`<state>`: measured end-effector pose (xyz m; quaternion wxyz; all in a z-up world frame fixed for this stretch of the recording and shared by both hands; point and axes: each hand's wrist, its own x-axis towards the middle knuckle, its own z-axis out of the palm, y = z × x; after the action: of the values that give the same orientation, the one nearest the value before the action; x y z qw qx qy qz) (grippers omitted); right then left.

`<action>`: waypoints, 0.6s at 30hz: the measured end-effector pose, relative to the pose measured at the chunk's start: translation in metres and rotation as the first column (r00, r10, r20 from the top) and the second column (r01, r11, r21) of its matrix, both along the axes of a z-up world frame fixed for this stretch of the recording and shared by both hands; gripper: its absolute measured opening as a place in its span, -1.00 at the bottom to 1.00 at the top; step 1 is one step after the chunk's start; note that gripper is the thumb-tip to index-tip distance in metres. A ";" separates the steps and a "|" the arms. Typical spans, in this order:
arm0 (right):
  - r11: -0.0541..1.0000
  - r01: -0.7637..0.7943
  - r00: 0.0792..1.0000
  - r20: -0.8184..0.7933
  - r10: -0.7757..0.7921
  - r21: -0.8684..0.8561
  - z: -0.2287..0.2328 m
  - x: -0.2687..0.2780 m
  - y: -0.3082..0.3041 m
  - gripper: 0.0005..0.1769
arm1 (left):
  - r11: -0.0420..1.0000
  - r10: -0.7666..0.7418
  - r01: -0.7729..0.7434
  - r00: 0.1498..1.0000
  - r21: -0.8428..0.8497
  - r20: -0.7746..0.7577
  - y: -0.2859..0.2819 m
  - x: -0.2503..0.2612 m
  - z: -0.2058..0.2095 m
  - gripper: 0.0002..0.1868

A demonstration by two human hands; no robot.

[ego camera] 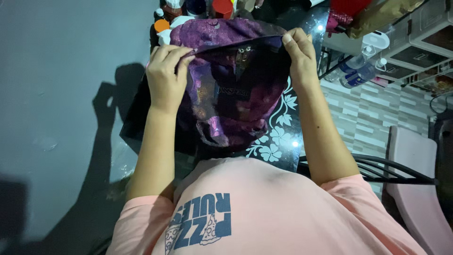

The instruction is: The person packs a purple backpack on a table, placing a water bottle, keys, a wallet, and small items into its compartments, then zips the pockets closed. They later reopen the backpack and take out a water bottle and a laptop, placing them on the table.

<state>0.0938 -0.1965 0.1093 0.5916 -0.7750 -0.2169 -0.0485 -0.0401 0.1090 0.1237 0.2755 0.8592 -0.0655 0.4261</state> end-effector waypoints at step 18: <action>0.960 0.260 0.863 0.470 -0.185 -0.099 -0.007 -0.026 0.001 -0.72 | 0.528 -0.519 0.150 0.836 -0.836 -0.177 0.042 0.026 -0.044 -0.66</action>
<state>0.0679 -0.1959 0.1022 0.4508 -0.8064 -0.2615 -0.2796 -0.0144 0.1512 0.0794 0.7132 0.6825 0.0217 0.1585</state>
